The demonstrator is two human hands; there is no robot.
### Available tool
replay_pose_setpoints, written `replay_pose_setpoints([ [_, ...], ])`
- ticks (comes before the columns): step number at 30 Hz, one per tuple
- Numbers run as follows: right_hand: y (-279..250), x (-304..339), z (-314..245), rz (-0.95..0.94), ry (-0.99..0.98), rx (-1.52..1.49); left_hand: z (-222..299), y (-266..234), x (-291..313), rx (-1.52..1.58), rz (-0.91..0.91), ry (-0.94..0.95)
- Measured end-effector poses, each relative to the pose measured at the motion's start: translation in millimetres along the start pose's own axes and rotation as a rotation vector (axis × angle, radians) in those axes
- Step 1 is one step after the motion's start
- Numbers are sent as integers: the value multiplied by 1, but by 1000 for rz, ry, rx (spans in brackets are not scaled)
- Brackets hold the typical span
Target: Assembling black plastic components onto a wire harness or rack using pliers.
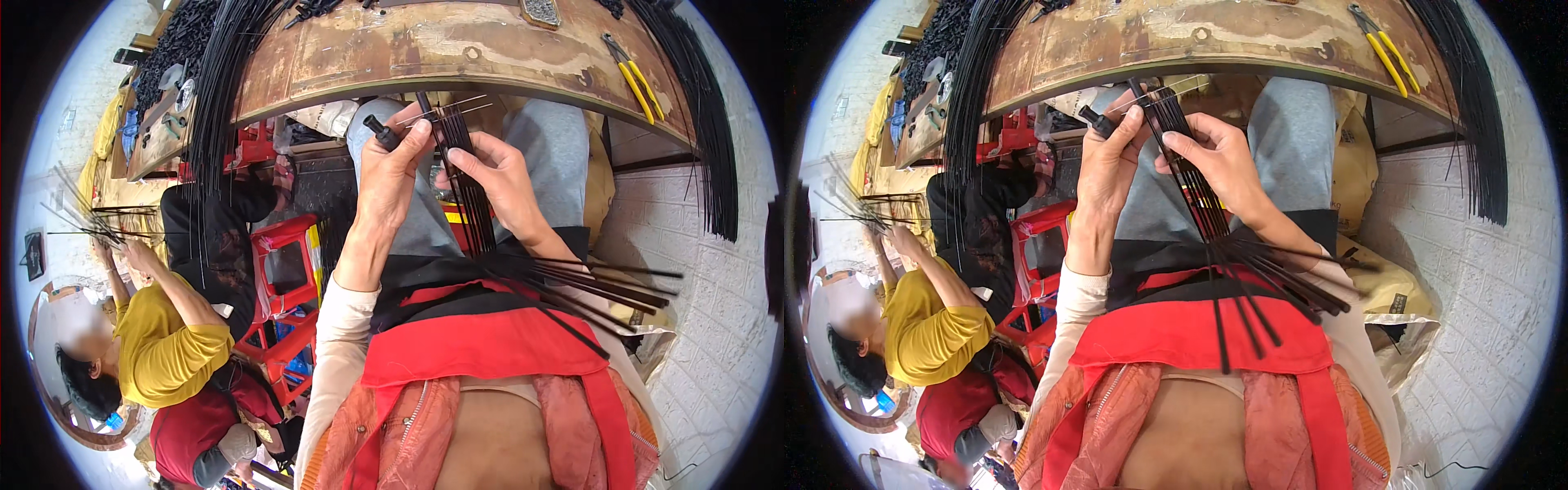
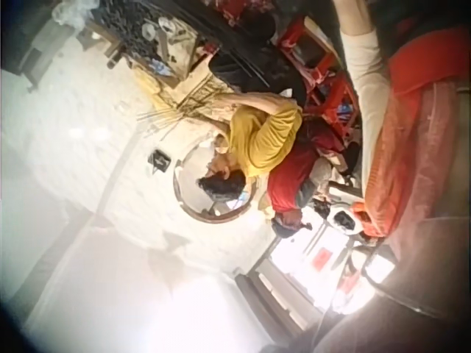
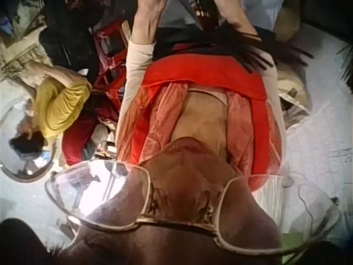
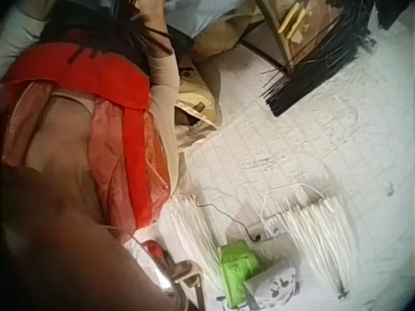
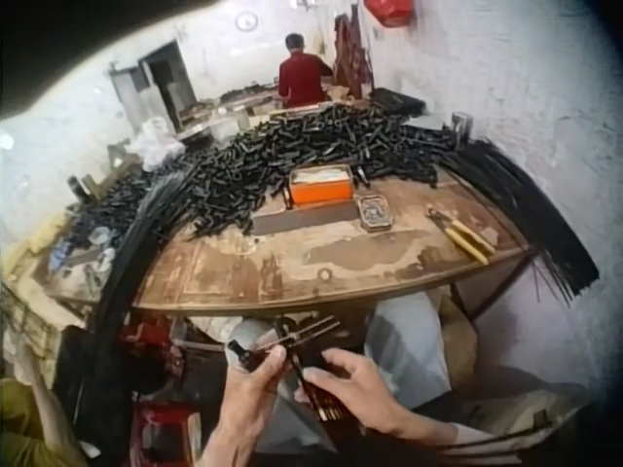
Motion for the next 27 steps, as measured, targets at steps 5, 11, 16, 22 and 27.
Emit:
replay_pose_setpoints([
  [5,-2,1,-2,-25,4,-9,2,6,2,38,-54,4],
  [11,1,4,-3,5,-61,58,-1,9,2,-140,5,107],
  [16,-8,2,0,-15,-47,24,-3,3,-3,-100,-62,33],
  [22,-9,1,-6,-68,-36,-56,6,13,1,47,-119,-75],
  [27,-9,1,-3,-74,-25,-66,-8,6,0,58,-73,-148],
])
Point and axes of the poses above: each hand's wrist, its own x-axis away from the middle knuckle, its own y-axis out of the palm, z = x × y, the point moved 1 cm from there along -x, towards the middle knuckle, and after that the axes turned 6 degrees about -y, right-handed, at the moved point
